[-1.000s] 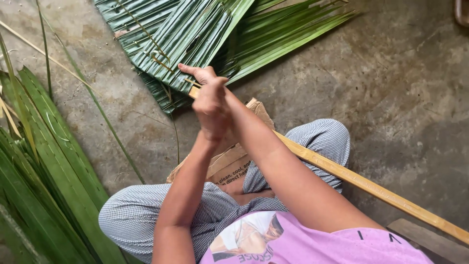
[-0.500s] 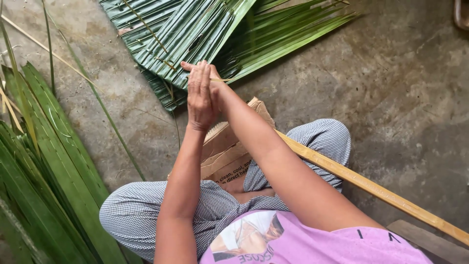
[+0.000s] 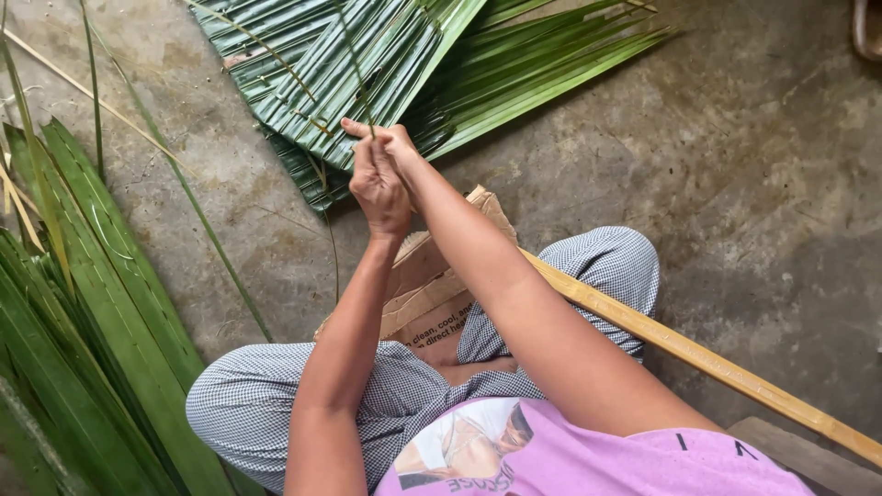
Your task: Weaving palm leaves over a wooden stick to create a mat or roofing material
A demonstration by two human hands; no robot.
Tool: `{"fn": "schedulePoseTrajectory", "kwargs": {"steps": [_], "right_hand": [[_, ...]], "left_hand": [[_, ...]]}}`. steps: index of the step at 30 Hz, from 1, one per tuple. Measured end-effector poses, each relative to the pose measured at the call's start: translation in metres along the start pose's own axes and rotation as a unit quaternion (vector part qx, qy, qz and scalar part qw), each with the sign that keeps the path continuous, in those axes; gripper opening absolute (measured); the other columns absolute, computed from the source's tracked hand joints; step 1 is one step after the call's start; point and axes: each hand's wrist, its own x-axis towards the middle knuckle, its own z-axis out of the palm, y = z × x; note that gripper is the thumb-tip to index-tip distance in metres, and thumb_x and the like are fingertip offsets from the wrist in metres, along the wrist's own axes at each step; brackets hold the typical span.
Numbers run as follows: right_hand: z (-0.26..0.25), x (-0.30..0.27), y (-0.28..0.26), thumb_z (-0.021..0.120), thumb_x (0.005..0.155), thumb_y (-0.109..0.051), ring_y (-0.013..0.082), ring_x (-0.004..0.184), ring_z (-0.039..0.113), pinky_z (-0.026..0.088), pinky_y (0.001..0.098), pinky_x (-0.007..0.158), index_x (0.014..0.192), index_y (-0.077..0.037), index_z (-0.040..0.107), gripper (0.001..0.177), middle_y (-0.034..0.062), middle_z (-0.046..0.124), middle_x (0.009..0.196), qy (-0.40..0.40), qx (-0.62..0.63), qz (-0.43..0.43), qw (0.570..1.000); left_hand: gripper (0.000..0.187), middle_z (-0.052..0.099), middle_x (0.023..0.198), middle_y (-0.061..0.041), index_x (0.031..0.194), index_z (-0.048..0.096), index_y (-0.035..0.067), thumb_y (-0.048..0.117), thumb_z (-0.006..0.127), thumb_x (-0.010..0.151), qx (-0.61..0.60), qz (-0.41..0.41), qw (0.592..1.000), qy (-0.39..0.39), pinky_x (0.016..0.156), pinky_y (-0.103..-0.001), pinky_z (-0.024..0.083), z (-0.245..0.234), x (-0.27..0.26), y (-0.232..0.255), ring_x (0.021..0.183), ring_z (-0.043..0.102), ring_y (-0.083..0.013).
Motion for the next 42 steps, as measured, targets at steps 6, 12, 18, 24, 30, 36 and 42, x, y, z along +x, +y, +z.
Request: {"fn": "schedulePoseTrajectory", "kwargs": {"steps": [6, 12, 18, 24, 30, 36, 42], "right_hand": [[0.012, -0.124, -0.031, 0.035, 0.105, -0.032, 0.0285, 0.129, 0.062, 0.043, 0.0298, 0.118, 0.130, 0.011, 0.062, 0.057, 0.0212, 0.065, 0.135, -0.102, -0.193, -0.470, 0.855], [0.032, -0.246, -0.094, 0.006, 0.093, -0.086, 0.0337, 0.149, 0.042, 0.025, 0.0440, 0.131, 0.148, 0.005, 0.045, 0.113, 0.0208, 0.047, 0.151, -0.183, -0.123, -0.406, 0.887], [0.029, -0.237, -0.090, 0.012, 0.095, -0.077, 0.0326, 0.148, 0.042, 0.024, 0.0426, 0.130, 0.148, 0.004, 0.046, 0.103, 0.0200, 0.046, 0.150, -0.171, -0.128, -0.377, 0.901], [0.022, -0.226, -0.076, 0.019, 0.097, -0.067, 0.0314, 0.146, 0.042, 0.024, 0.0409, 0.128, 0.147, 0.003, 0.047, 0.091, 0.0192, 0.046, 0.148, -0.152, -0.134, -0.342, 0.918], [0.018, -0.209, -0.071, 0.027, 0.100, -0.057, 0.0301, 0.144, 0.041, 0.023, 0.0393, 0.127, 0.147, 0.003, 0.048, 0.079, 0.0184, 0.046, 0.146, -0.131, -0.143, -0.313, 0.930], [0.022, -0.194, -0.073, 0.034, 0.102, -0.047, 0.0289, 0.143, 0.041, 0.023, 0.0376, 0.126, 0.147, 0.002, 0.049, 0.068, 0.0175, 0.045, 0.144, -0.113, -0.152, -0.283, 0.940], [0.021, -0.170, -0.068, 0.041, 0.104, -0.037, 0.0276, 0.141, 0.041, 0.022, 0.0359, 0.125, 0.146, 0.001, 0.051, 0.057, 0.0167, 0.045, 0.142, -0.097, -0.158, -0.257, 0.948]], "left_hand": [[0.021, 0.072, 0.087, -0.003, 0.104, 0.071, 0.026, 0.028, 0.050, 0.110, -0.007, -0.005, 0.999, -0.048, 0.091, -0.038, 0.054, 0.010, -0.043, 0.036, 0.089, 0.071, -0.0262], [0.021, 0.073, 0.090, -0.002, 0.102, 0.071, 0.024, 0.027, 0.052, 0.109, -0.015, -0.031, 0.998, -0.061, 0.093, -0.035, 0.053, 0.010, -0.065, 0.059, 0.088, 0.068, -0.0253], [0.022, 0.075, 0.093, -0.005, 0.101, 0.069, 0.020, 0.025, 0.050, 0.110, -0.034, -0.053, 0.995, -0.080, 0.093, -0.036, 0.052, 0.003, -0.076, 0.084, 0.087, 0.066, -0.0256], [0.021, 0.075, 0.096, -0.004, 0.102, 0.068, 0.018, 0.025, 0.050, 0.111, -0.035, -0.050, 0.994, -0.092, 0.091, -0.038, 0.052, 0.002, -0.081, 0.100, 0.088, 0.066, -0.0269], [0.021, 0.074, 0.095, -0.006, 0.102, 0.067, 0.016, 0.025, 0.050, 0.111, -0.037, -0.038, 0.994, -0.093, 0.091, -0.040, 0.052, 0.001, -0.079, 0.107, 0.088, 0.066, -0.0287], [0.021, 0.073, 0.093, -0.007, 0.102, 0.067, 0.016, 0.024, 0.049, 0.111, -0.034, -0.029, 0.994, -0.096, 0.090, -0.041, 0.052, 0.001, -0.081, 0.104, 0.088, 0.067, -0.0307], [0.021, 0.070, 0.084, -0.004, 0.107, 0.071, 0.018, 0.024, 0.051, 0.110, -0.068, -0.001, 0.991, -0.114, 0.091, -0.036, 0.054, 0.002, -0.076, 0.089, 0.084, 0.066, -0.0221]]}}
